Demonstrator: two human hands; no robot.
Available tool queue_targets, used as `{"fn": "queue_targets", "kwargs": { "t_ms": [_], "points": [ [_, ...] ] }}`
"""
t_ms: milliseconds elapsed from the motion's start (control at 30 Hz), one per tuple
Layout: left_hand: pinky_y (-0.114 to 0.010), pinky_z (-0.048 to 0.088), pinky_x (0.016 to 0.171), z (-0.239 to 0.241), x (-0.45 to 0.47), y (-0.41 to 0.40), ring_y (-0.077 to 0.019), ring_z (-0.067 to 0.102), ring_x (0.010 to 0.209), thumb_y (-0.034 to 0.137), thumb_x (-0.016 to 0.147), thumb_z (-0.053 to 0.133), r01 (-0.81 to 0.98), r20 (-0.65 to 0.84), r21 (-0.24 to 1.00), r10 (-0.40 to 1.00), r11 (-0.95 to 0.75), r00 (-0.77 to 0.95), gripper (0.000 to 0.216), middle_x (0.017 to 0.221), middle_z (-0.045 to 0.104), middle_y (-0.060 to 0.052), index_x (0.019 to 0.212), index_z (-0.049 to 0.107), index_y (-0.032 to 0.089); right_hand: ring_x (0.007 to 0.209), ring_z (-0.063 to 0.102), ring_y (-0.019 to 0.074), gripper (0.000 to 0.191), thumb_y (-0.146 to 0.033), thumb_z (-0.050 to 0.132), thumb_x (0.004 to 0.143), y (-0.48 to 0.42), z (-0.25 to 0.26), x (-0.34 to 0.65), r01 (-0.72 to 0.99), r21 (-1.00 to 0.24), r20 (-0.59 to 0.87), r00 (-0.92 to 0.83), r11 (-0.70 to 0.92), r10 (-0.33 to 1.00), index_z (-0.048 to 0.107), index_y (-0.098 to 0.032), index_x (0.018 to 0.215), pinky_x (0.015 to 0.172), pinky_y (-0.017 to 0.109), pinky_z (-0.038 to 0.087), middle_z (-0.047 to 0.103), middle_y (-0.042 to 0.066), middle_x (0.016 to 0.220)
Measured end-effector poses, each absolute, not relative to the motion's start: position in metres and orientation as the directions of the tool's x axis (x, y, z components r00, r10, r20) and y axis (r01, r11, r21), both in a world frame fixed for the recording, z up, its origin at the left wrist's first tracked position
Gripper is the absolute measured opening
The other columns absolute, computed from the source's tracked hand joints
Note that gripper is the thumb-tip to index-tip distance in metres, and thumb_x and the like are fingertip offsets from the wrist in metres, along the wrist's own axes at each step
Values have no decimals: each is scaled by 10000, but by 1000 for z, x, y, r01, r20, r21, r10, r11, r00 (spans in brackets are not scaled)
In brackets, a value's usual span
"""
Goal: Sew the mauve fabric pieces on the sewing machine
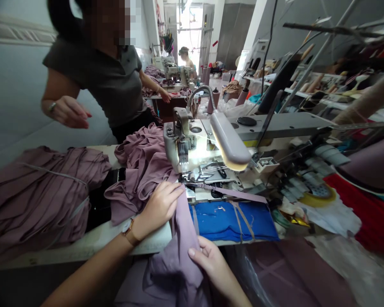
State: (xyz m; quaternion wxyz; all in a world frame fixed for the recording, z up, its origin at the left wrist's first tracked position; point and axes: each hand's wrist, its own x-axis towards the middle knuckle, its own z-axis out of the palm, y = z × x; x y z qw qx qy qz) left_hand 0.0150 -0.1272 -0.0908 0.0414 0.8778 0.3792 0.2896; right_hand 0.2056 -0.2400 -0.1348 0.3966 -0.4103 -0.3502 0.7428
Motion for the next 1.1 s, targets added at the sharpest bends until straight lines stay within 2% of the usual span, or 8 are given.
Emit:
{"fn": "queue_targets", "kwargs": {
  "t_ms": [400, 700, 800, 900, 967, 1000, 1067, 1100],
  "points": [
    [-442, 448, 1001, -93, 14, -125, -257, 515, 1123, 78, 886, 456, 641, 496, 314, 697, -700, 518, 367, 1227, 619, -112, 1217, 600, 140, 731, 695, 237, 357, -455, 788, 714, -242, -132, 207, -379, -808, -355, -299, -452, 886, 715, -179, 928, 678, 313, 513, 761, 55, 815],
    [-417, 507, 916, -85, 5, -80, -235, 575, 1005, 141, 918, 474, 628, 499, 312, 685, -713, 531, 250, 1022, 680, -98, 1068, 674, 162, 735, 604, 198, 297, -461, 729, 786, -216, -140, 205, -212, -926, -250, -272, -311, 929, 671, -182, 870, 684, 278, 467, 662, 10, 766],
    [-436, 474, 969, -77, 3, -90, -244, 550, 1084, 137, 921, 453, 640, 524, 310, 688, -703, 503, 290, 1116, 653, -116, 1142, 640, 156, 681, 526, 164, 296, -468, 721, 789, -214, -145, 207, -110, -964, -208, -245, -241, 947, 635, -185, 770, 643, 248, 427, 557, -25, 689],
    [-441, 466, 936, -84, 3, -145, -245, 570, 1032, 191, 947, 399, 666, 514, 440, 777, -603, 364, 272, 1056, 653, -124, 1040, 653, 160, 633, 455, 141, 338, -487, 717, 780, -220, -145, 214, -49, -971, -217, -230, -234, 949, 586, -187, 700, 610, 234, 387, 463, -48, 644],
    [-379, 497, 735, -105, 7, -194, -206, 577, 744, 343, 961, 391, 618, 337, 658, 902, -430, 270, 359, 747, 616, -75, 751, 632, 180, 632, 443, 141, 345, -498, 712, 779, -226, -144, 219, -50, -963, -245, -238, -264, 940, 579, -188, 706, 606, 236, 378, 455, -47, 650],
    [-361, 490, 673, -119, 11, -217, -192, 560, 665, 442, 956, 383, 558, 157, 775, 946, -296, 284, 438, 677, 589, -60, 671, 602, 191, 638, 445, 144, 342, -501, 706, 784, -229, -143, 222, -62, -958, -257, -250, -281, 933, 583, -189, 720, 609, 239, 379, 465, -43, 661],
    [-340, 473, 561, -150, 22, -253, -191, 557, 574, 664, 892, 353, 350, -265, 927, 895, 134, 360, 583, 595, 566, -45, 635, 604, 205, 642, 450, 145, 325, -494, 693, 799, -233, -140, 225, -96, -949, -263, -276, -299, 924, 595, -190, 741, 613, 243, 379, 482, -36, 673],
    [-353, 471, 525, -162, 28, -264, -216, 580, 563, 771, 820, 353, 201, -402, 915, 823, 349, 402, 624, 580, 574, -46, 691, 642, 234, 637, 448, 143, 317, -486, 690, 805, -233, -138, 226, -108, -949, -256, -284, -296, 924, 600, -190, 739, 612, 243, 377, 485, -35, 670]
  ]
}}
